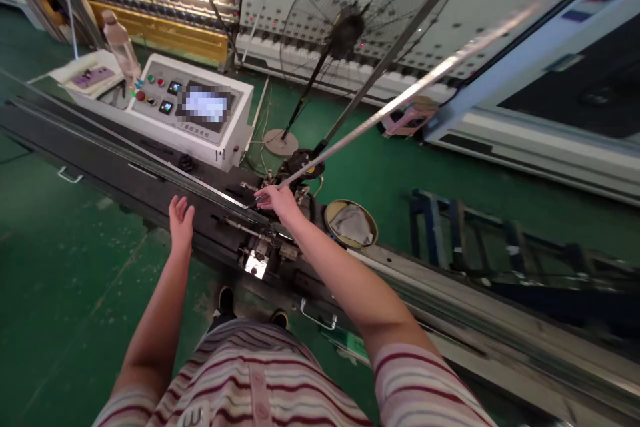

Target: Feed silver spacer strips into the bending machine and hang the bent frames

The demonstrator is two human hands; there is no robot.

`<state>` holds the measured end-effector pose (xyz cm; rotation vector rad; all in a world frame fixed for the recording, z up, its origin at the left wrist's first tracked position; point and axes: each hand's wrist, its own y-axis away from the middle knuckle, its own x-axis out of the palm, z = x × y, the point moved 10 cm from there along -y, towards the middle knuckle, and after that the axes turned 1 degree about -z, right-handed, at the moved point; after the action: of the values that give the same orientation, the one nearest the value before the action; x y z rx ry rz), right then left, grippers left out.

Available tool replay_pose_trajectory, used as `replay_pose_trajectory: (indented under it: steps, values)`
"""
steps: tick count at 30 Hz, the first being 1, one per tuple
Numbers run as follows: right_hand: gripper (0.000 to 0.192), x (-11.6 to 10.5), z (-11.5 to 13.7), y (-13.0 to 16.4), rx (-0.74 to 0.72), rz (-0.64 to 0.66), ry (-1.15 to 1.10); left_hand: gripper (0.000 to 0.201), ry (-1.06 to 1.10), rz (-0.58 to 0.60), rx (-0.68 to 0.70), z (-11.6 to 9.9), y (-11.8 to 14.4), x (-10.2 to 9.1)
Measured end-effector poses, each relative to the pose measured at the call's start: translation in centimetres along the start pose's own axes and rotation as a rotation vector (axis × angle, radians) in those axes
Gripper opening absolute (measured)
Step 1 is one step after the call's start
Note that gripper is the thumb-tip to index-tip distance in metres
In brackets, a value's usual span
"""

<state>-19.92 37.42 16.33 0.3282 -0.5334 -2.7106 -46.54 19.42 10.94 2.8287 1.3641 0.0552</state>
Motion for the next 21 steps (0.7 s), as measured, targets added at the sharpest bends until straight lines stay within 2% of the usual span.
replay_pose_trajectory:
  steps: [3, 4, 6, 8, 10, 13, 15, 18, 19, 21]
  values:
    - [0.021, -4.8, 0.9, 2.9, -0.017, -0.009, -0.09, 0.068, 0.121, 0.149, -0.272, 0.2, -2.0, 6.4]
    - [0.021, -6.6, 1.0, 3.9, -0.023, -0.018, -0.113, 0.071, 0.151, 0.22, -0.318, -0.4, -2.0, 8.7]
    - [0.024, -10.5, 0.5, 5.9, -0.026, -0.035, -0.157, 0.083, 0.215, 0.38, -0.295, -2.9, -0.7, 13.6]
    - [0.028, -14.3, -0.8, 7.8, -0.018, -0.057, -0.206, 0.097, 0.275, 0.527, -0.189, -6.2, 2.3, 18.2]
    - [0.035, -18.1, -2.7, 9.7, -0.002, -0.087, -0.254, 0.107, 0.297, 0.626, -0.102, -8.8, 6.5, 22.3]
    - [0.043, -25.0, -5.8, 12.6, -0.019, -0.184, -0.292, 0.11, 0.263, 0.694, -0.047, -10.6, 13.2, 27.5]
    - [0.048, -32.5, -6.8, 15.6, -0.154, -0.374, -0.296, 0.109, 0.251, 0.721, -0.011, -11.3, 17.2, 30.7]
    - [0.051, -48.4, -7.9, 23.5, -0.454, -0.863, -0.256, 0.105, 0.226, 0.762, 0.081, -12.2, 22.4, 35.3]
    - [0.05, -53.9, -9.0, 26.3, -0.496, -1.016, -0.227, 0.102, 0.209, 0.777, 0.116, -12.4, 24.0, 36.7]
    - [0.047, -64.0, -12.2, 30.7, -0.484, -1.264, -0.154, 0.098, 0.167, 0.799, 0.18, -12.3, 27.1, 39.6]
